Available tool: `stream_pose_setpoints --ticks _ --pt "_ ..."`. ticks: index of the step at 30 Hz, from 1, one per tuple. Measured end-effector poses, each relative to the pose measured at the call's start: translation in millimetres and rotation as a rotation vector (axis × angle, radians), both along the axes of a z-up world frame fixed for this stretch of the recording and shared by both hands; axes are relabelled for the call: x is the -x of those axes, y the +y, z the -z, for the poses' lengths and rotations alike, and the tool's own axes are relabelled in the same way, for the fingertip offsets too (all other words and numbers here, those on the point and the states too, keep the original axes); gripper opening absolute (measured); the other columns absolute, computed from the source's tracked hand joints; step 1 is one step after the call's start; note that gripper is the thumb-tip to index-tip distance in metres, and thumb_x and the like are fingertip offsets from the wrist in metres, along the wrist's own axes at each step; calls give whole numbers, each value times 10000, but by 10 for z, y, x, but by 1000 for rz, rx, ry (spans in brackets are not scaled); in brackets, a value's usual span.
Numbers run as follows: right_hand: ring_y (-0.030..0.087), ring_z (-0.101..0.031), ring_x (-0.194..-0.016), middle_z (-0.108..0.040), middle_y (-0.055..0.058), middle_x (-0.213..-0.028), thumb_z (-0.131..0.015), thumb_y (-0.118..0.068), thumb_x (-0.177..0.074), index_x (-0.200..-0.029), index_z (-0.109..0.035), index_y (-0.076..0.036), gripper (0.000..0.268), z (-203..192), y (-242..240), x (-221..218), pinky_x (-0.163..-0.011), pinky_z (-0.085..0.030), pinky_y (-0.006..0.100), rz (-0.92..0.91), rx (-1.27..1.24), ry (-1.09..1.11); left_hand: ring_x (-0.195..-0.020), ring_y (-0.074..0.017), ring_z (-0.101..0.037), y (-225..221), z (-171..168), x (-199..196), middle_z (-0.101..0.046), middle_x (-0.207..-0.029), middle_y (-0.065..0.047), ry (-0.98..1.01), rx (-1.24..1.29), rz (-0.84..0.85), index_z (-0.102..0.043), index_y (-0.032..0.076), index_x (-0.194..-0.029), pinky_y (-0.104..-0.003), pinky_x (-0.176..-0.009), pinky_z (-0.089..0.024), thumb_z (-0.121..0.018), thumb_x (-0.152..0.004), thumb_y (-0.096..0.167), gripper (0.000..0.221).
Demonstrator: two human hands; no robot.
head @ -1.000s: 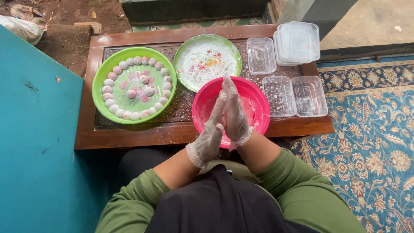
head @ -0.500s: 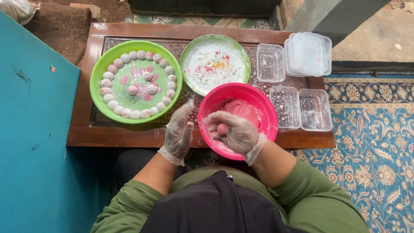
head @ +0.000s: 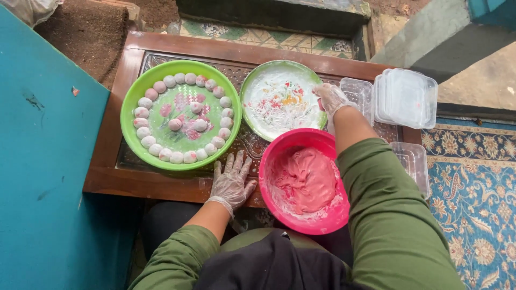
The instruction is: The person is shaping small balls from pink dough using their hands and placing them onto a green tray.
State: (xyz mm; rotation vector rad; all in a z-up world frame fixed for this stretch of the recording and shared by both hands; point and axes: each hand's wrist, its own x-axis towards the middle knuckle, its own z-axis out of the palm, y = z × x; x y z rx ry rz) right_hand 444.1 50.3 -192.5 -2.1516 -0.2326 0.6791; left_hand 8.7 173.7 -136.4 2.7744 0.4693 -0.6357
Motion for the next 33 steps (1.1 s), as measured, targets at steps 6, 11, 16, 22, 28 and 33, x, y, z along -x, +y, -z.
stream_pose_setpoints --ticks 6,11,16,22,28,33 --pt "282 -637 -1050 -656 157 -1123 -716 -523 -871 -1181 -691 -129 502 -508 120 162 -785 -626 473 -7 15 62 -1579 -326 -50 22 -7 -40 -70 -1727 -90 67 32 -20 -129 251 -1641 -643 -1233 -88 -353 -998 641 785" --pt "326 -569 -1316 -668 86 -1360 -529 -571 -950 -1330 -682 -267 510 -297 121 -93 -1126 -436 462 -372 438 -246 -1575 -331 -60 29 67 -38 -64 -1726 -93 57 0 -6 -101 246 -1642 -643 -1224 -101 -343 -992 643 799" --pt "381 -568 -1331 -638 221 -1388 -521 -325 -976 -1389 -619 -99 480 -662 129 564 -1165 -437 453 -784 575 -487 -1578 -320 -52 20 89 -37 -69 -1726 -83 62 6 -11 -90 261 -1643 -645 -1227 -91 -344 -984 652 808" --pt "312 -571 -1312 -649 99 -1351 -519 -383 -920 -1296 -651 -187 444 -287 241 593 -1166 -399 422 -964 390 -323 -1573 -329 -76 20 168 5 -86 -1723 -93 0 -2 -16 -136 252 -1638 -652 -1216 -126 -364 -978 652 804" --pt "300 -625 -1264 -724 73 -1240 -538 -341 -873 -1161 -749 -214 379 -1061 501 1012 -1128 -413 422 -804 647 -235 -1567 -334 -105 25 209 26 -112 -1718 -101 -51 8 -15 -167 244 -1630 -661 -1207 -147 -382 -970 648 803" --pt "166 -713 -1131 -753 -118 -1137 -705 -848 -562 -1039 -777 -457 622 -76 694 732 -974 -546 350 -983 954 -315 -1568 -332 -93 45 252 26 -97 -1721 -95 -63 35 -27 -162 245 -1630 -668 -1206 -135 -378 -974 644 798"
